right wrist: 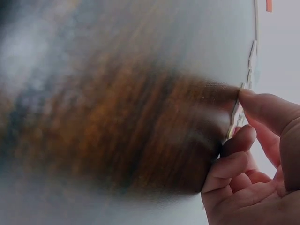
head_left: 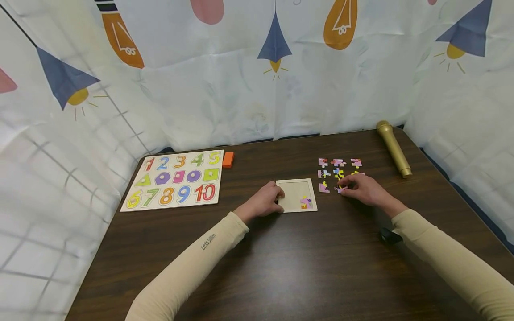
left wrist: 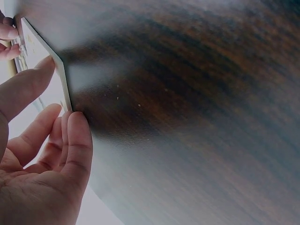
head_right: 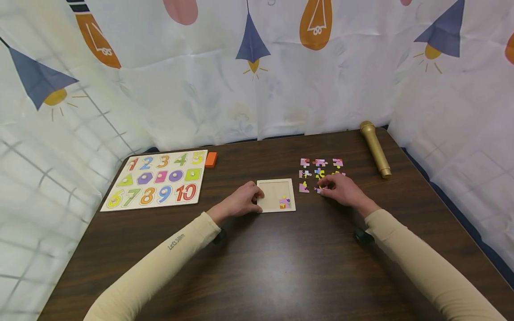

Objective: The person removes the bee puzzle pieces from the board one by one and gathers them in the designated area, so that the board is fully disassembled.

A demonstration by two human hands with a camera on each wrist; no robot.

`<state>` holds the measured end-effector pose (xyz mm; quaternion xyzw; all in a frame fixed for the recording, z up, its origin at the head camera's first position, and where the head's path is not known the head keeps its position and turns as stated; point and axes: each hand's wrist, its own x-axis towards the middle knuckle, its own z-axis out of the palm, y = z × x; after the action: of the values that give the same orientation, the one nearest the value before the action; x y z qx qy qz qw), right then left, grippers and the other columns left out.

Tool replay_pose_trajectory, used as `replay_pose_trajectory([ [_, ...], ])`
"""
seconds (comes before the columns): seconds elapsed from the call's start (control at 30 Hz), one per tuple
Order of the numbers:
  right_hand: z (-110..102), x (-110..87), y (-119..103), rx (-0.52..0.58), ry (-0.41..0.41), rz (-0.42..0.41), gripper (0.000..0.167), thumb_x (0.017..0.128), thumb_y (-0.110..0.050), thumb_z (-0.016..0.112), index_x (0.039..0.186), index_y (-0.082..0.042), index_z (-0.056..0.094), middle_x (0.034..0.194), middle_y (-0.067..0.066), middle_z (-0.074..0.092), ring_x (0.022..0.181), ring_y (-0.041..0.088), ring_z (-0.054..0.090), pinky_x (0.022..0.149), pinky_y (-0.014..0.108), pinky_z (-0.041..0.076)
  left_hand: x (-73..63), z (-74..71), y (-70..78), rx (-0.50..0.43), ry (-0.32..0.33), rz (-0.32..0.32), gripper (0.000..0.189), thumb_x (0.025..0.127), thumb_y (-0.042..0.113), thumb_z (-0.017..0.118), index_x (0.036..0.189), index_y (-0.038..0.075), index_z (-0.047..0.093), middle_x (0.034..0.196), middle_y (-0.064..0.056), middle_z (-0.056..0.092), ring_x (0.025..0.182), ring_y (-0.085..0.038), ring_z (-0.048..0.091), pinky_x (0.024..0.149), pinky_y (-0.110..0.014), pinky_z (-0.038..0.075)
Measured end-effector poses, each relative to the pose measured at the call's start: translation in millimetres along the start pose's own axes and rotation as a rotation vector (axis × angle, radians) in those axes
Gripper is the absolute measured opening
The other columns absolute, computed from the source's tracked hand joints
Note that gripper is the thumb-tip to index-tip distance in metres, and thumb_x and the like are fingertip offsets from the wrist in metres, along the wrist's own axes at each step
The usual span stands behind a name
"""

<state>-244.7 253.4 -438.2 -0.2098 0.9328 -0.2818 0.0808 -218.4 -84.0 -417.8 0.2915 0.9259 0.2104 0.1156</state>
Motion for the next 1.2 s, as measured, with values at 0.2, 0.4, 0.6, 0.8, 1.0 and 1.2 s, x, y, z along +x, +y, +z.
replay_pose_trajectory([
  [0.2, -1, 3.8, -8, -0.004, -0.002, 0.013, 0.031, 0.092, -0.02, 0.068, 0.116, -0.001, 0.067, 0.112, 0.016, 0.066, 0.096, 0.028, 0.06, 0.083, 0.049, 0.047, 1.0, 0.9, -0.2, 0.017, -0.005, -0.012, 0.039, 0.081, 0.013, 0.08, 0.112, -0.005, 0.065, 0.099, -0.011, 0.053, 0.089, -0.02, 0.048, 0.081, -0.03, 0.043],
  [0.4, 3, 8.6, -29, 0.033, -0.011, -0.011, 0.031, 0.091, -0.02, 0.069, 0.116, -0.001, 0.068, 0.113, 0.015, 0.067, 0.084, 0.022, 0.057, 0.074, 0.04, 0.047, 0.5, 1.2, -0.1, 0.022, -0.009, -0.01, 0.039, 0.081, 0.013, 0.08, 0.112, -0.004, 0.065, 0.1, -0.011, 0.053, 0.089, -0.021, 0.048, 0.081, -0.031, 0.043],
  [0.6, 19, 6.9, -56, 0.079, -0.025, -0.054, 0.032, 0.089, -0.021, 0.072, 0.116, -0.004, 0.067, 0.11, 0.011, 0.065, 0.074, 0.017, 0.05, 0.066, 0.032, 0.043, 0.0, 0.9, 1.0, 0.019, -0.009, -0.007, 0.038, 0.082, 0.013, 0.079, 0.112, -0.005, 0.065, 0.1, -0.011, 0.053, 0.089, -0.02, 0.047, 0.081, -0.03, 0.043],
  [0.8, 37, 7.7, -75, 0.081, -0.054, -0.126, 0.034, 0.088, -0.018, 0.073, 0.117, -0.005, 0.066, 0.108, 0.01, 0.061, 0.078, 0.016, 0.052, 0.069, 0.032, 0.046, -0.2, 1.2, 1.5, 0.026, -0.002, 0.001, 0.038, 0.081, 0.013, 0.08, 0.111, -0.005, 0.065, 0.099, -0.012, 0.054, 0.09, -0.021, 0.048, 0.082, -0.032, 0.043],
  [1.0, 47, 9.6, -83, 0.045, -0.083, -0.145, 0.03, 0.087, -0.016, 0.074, 0.114, -0.005, 0.067, 0.1, 0.007, 0.058, 0.075, 0.015, 0.05, 0.066, 0.029, 0.045, -0.1, 2.3, 0.7, 0.026, -0.002, 0.005, 0.038, 0.081, 0.014, 0.08, 0.111, -0.005, 0.065, 0.1, -0.011, 0.053, 0.089, -0.02, 0.048, 0.082, -0.03, 0.044],
  [1.2, 49, 10.4, -87, 0.037, -0.113, -0.145, 0.026, 0.087, -0.017, 0.074, 0.112, -0.009, 0.068, 0.104, 0.005, 0.058, 0.078, 0.016, 0.05, 0.068, 0.029, 0.045, -1.1, 1.3, 0.7, 0.022, -0.003, -0.008, 0.038, 0.082, 0.014, 0.079, 0.111, -0.004, 0.064, 0.1, -0.01, 0.052, 0.089, -0.02, 0.048, 0.082, -0.03, 0.043],
])
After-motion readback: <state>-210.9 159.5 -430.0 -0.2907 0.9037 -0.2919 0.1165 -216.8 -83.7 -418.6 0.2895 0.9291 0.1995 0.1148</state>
